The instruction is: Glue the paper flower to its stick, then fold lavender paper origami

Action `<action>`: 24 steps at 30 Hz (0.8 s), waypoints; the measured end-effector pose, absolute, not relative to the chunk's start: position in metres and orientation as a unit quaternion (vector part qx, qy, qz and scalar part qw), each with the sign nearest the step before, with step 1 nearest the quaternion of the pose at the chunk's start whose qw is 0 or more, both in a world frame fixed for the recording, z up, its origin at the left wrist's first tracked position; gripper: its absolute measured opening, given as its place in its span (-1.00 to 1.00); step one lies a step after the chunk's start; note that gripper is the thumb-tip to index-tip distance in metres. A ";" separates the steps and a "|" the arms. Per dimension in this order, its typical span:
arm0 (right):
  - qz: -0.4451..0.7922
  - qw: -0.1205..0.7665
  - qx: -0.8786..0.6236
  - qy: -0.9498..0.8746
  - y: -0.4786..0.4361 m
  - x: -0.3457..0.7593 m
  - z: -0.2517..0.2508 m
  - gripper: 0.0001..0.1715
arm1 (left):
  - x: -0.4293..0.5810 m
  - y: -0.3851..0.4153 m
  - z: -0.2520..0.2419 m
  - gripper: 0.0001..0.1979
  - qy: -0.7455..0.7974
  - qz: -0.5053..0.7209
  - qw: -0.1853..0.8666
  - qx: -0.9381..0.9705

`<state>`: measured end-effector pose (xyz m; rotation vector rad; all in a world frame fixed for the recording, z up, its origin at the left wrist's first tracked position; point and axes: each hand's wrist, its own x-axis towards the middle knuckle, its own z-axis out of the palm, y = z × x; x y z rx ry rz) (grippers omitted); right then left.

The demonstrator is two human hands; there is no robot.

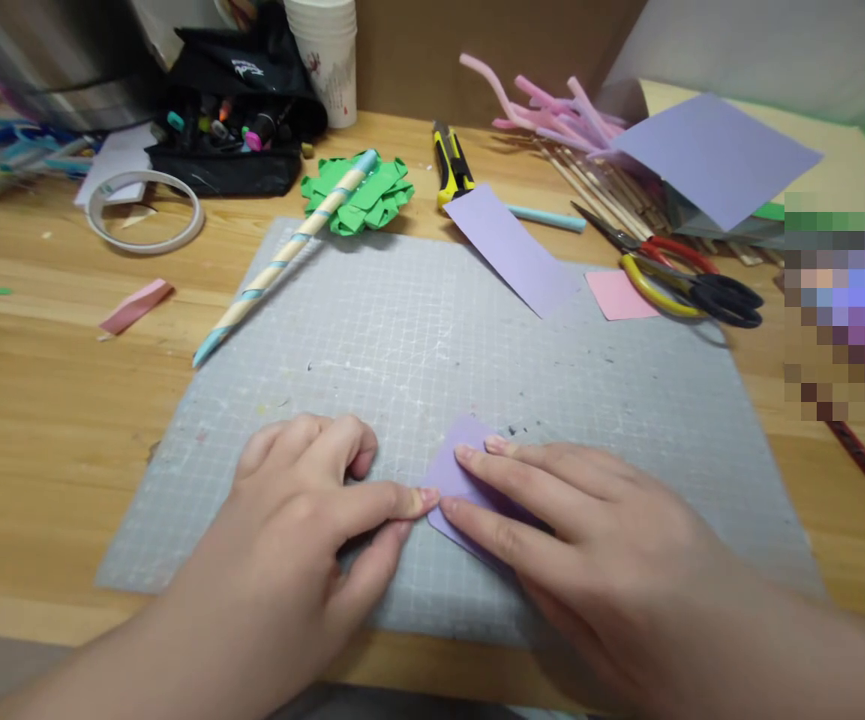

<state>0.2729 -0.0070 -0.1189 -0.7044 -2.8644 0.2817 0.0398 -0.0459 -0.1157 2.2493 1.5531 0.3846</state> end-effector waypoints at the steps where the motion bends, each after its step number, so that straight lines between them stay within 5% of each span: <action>1: 0.091 0.086 -0.232 -0.965 -0.008 0.273 -0.119 -0.45 | 0.041 -0.049 -0.116 -0.79 0.557 0.143 0.189 0.796; 24: 0.055 0.096 -0.221 -0.969 -0.008 0.265 -0.121 -0.57 | 0.045 -0.051 -0.125 -0.78 0.546 0.216 0.194 0.786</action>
